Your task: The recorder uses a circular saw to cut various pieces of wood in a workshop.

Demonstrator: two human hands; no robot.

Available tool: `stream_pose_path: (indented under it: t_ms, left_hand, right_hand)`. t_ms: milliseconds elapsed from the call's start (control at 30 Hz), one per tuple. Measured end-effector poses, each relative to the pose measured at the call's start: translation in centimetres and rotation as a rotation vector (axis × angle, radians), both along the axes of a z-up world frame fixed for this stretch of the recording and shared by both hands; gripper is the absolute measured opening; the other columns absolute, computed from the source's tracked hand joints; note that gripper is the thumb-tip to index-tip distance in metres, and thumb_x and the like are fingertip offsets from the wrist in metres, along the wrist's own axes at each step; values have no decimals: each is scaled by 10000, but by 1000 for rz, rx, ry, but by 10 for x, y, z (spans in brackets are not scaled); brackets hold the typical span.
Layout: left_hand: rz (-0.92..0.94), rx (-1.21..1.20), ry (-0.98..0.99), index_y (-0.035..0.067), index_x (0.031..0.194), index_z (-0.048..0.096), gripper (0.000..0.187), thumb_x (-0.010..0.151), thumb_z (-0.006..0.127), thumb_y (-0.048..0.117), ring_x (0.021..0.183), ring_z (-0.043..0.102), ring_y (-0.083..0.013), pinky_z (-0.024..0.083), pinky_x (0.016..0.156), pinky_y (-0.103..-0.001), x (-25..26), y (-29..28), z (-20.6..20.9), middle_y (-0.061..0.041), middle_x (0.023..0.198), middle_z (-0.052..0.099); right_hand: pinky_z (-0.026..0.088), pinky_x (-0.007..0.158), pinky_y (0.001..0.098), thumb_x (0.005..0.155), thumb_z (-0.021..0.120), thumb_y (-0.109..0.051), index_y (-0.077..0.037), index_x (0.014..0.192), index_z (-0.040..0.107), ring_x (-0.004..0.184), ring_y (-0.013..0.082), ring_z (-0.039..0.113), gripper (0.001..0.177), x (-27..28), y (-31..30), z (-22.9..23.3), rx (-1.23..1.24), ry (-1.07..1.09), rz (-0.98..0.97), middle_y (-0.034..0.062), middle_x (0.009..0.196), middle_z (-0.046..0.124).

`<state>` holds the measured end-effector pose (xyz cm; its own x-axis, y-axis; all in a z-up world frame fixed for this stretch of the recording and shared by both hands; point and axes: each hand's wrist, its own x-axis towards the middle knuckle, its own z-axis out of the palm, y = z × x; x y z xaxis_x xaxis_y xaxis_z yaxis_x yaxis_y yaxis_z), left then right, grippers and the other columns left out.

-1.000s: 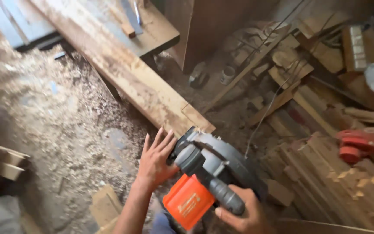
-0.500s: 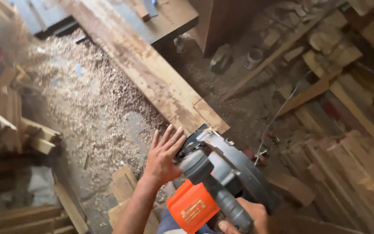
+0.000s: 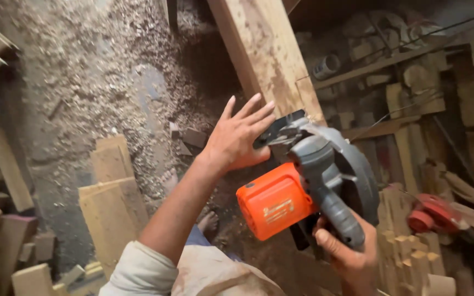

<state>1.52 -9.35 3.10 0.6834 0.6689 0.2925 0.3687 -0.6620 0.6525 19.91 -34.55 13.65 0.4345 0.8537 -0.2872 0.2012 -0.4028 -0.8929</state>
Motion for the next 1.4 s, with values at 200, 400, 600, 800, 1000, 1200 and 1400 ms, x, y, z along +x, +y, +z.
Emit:
stream_pose_path:
  t_ms: [200,400,600,800,1000,1200,1400]
  left_hand:
    - [-11,16,48,111,1385,601,736,715,735,382,1525,258,-248,153,1218,-648,1,4,1,-46,1585,437]
    - [-27,6,47,108,1399,584,757,718,739,397,1519,248,-253,155,1203,-663,2,2,-3,-52,1585,428]
    - [-14,4,47,136,1363,624,703,710,737,366,1524,239,-247,134,1205,-671,2,5,-8,-40,1589,428]
    - [41,7,14,157,1359,631,664,742,727,384,1506,242,-240,116,1202,-666,11,0,-21,-38,1563,447]
    - [50,-13,24,187,1366,627,661,737,717,365,1502,245,-227,113,1202,-659,10,0,-19,-16,1563,442]
    - [44,-6,46,178,1380,616,683,737,726,380,1509,244,-224,114,1205,-666,6,0,-13,-13,1559,449]
    - [25,-23,32,177,1375,610,690,727,734,382,1517,228,-237,118,1203,-672,0,5,-10,-8,1578,429]
  right_hand:
    - [496,674,340,784,750,-54,128,1114,650,723,222,616,390,-7,7,2,180,176,-23,166,830,660]
    - [485,673,365,809,742,-45,162,1070,621,706,253,605,354,-5,-1,2,227,172,2,196,831,640]
    - [482,719,395,844,714,-35,149,1050,614,686,255,583,293,-9,3,4,301,182,74,193,818,622]
    - [476,764,410,909,696,-33,120,1081,610,699,239,553,246,-6,0,4,312,271,130,177,815,597]
    - [478,777,417,907,687,-40,112,1086,611,702,238,553,247,-4,1,4,309,287,135,176,818,593]
    - [477,787,428,892,688,-24,114,1083,609,692,241,553,248,-5,4,3,314,266,131,172,813,590]
    - [487,740,420,845,685,-17,121,1085,620,672,247,568,285,-8,12,3,343,241,127,177,810,607]
